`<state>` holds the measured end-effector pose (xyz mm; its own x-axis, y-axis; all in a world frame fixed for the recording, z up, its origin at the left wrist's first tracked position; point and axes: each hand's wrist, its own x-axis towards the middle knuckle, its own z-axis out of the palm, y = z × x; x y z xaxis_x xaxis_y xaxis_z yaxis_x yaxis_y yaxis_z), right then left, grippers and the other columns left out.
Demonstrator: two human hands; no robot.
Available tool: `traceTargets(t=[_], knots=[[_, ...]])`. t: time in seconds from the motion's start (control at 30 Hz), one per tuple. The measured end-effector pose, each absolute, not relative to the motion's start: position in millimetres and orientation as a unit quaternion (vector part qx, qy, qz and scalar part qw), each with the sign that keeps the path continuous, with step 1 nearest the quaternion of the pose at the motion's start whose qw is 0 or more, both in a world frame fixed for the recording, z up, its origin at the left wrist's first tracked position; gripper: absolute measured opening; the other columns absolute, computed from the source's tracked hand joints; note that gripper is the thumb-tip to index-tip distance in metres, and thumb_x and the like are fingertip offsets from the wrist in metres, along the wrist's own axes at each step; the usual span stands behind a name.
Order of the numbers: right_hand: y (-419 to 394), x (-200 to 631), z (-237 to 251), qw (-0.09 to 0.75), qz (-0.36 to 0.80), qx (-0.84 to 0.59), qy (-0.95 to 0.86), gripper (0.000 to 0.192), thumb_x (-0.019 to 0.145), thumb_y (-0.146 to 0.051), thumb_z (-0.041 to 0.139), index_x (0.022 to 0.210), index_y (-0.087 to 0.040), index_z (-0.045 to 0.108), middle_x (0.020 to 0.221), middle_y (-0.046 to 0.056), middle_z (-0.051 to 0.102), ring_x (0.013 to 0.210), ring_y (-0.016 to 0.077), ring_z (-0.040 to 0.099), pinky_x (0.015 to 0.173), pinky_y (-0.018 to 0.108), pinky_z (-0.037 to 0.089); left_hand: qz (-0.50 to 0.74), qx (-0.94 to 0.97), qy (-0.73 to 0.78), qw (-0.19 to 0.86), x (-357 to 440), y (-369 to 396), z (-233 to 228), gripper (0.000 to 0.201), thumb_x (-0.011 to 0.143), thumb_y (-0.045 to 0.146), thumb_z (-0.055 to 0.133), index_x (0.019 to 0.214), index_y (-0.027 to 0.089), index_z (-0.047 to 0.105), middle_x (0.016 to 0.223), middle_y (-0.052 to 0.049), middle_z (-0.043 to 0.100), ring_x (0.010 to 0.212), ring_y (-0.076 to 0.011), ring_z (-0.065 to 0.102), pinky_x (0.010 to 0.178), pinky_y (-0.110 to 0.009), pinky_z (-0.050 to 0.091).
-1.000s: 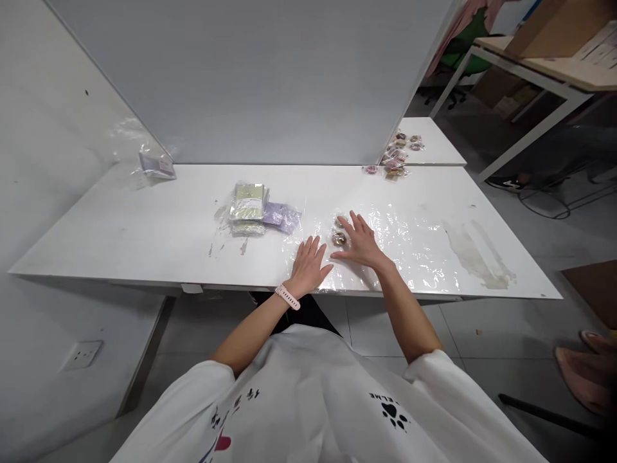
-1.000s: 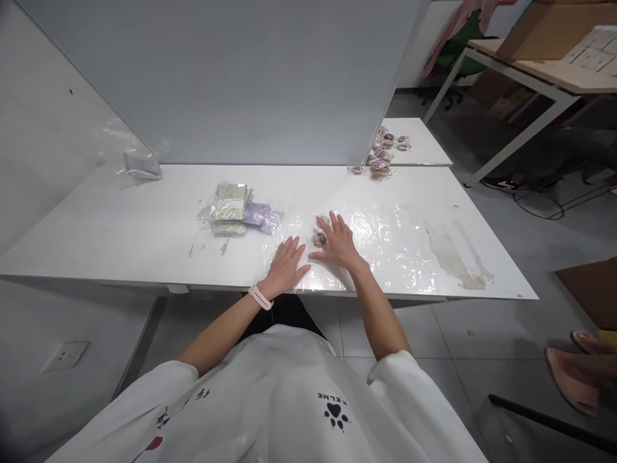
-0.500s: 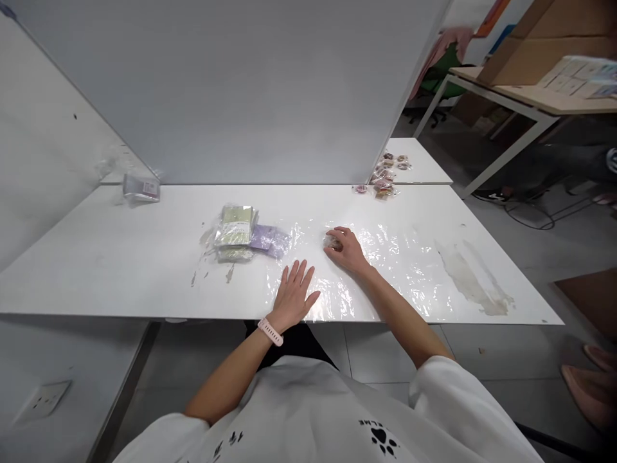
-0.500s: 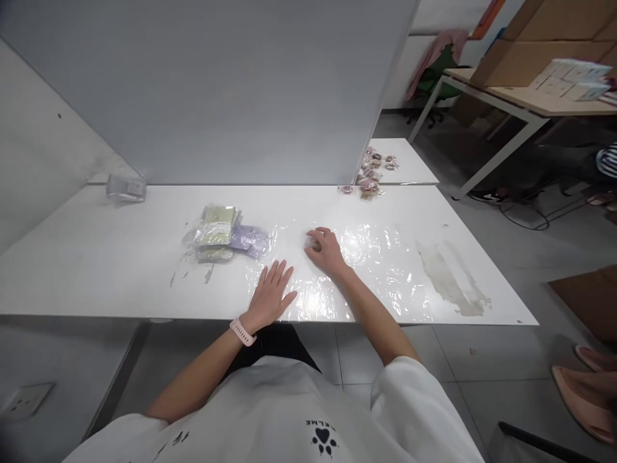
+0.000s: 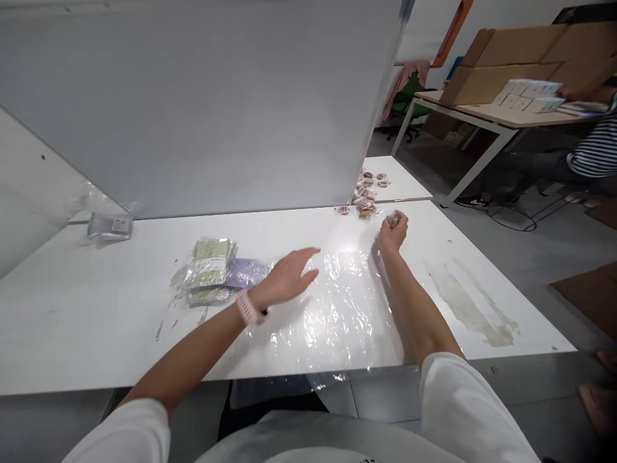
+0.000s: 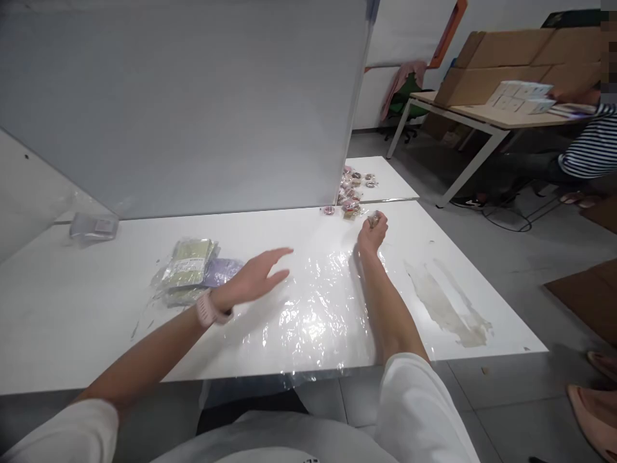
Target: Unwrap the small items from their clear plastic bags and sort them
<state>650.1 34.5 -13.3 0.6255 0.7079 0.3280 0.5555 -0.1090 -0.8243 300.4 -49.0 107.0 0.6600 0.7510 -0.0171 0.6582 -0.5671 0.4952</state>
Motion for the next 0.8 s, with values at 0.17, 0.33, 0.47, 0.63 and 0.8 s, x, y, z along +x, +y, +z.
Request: traceTargets(t=[0.17, 0.33, 0.47, 0.63, 0.8], knots=[[67.5, 660.3, -27.7, 0.467, 0.047, -0.789, -0.396, 0.073, 0.089, -0.05, 0.043, 0.151, -0.014, 0.03, 0.154, 0.025, 0.032, 0.141, 0.0394, 0.031, 0.115, 0.061, 0.025, 0.131, 0.804, 0.521, 0.253, 400.3, 68.8, 65.6, 0.071, 0.094, 0.033, 0.052, 0.157, 0.014, 0.023, 0.161, -0.017, 0.035, 0.141, -0.0282, 0.047, 0.103, -0.04, 0.053], [98.4, 668.4, -39.8, 0.389, 0.02, -0.793, -0.468, 0.101, 0.071, -0.067, 0.063, 0.154, -0.023, 0.026, 0.165, 0.021, 0.013, 0.148, 0.0457, 0.016, 0.114, 0.068, 0.021, 0.1, 0.826, 0.513, 0.21, 487.2, 109.8, 8.6, 0.085, 0.089, 0.032, 0.059, 0.157, 0.001, 0.018, 0.165, -0.023, 0.019, 0.154, -0.034, 0.019, 0.123, -0.047, 0.031], [124.3, 694.0, -41.7, 0.367, 0.017, -0.799, -0.477, 0.092, 0.075, -0.062, 0.06, 0.153, -0.022, 0.032, 0.165, 0.02, 0.012, 0.15, 0.0453, 0.014, 0.115, 0.066, 0.023, 0.109, 0.873, 0.441, 0.179, 544.2, 116.1, -13.3, 0.079, 0.094, 0.038, 0.049, 0.158, 0.002, 0.018, 0.167, -0.02, 0.014, 0.156, -0.0307, 0.012, 0.127, -0.048, 0.017], [158.4, 733.0, -42.8, 0.387, 0.018, -0.794, -0.469, 0.084, 0.08, -0.043, 0.055, 0.156, -0.019, 0.03, 0.164, 0.019, 0.017, 0.149, 0.0429, 0.017, 0.116, 0.064, 0.023, 0.124, 0.902, 0.383, 0.152, 588.6, 144.7, -23.2, 0.071, 0.099, 0.041, 0.038, 0.158, 0.006, 0.021, 0.166, -0.017, 0.02, 0.156, -0.0265, 0.013, 0.128, -0.046, 0.016], [199.9, 764.5, -46.1, 0.423, 0.035, -0.763, -0.487, 0.079, 0.084, -0.037, 0.05, 0.157, -0.018, 0.028, 0.163, 0.016, 0.025, 0.149, 0.0392, 0.021, 0.118, 0.06, 0.022, 0.129, 0.901, 0.392, 0.135, 616.4, 183.5, -23.1, 0.069, 0.1, 0.043, 0.037, 0.156, 0.004, 0.029, 0.164, -0.018, 0.028, 0.154, -0.0296, 0.021, 0.127, -0.044, 0.016]])
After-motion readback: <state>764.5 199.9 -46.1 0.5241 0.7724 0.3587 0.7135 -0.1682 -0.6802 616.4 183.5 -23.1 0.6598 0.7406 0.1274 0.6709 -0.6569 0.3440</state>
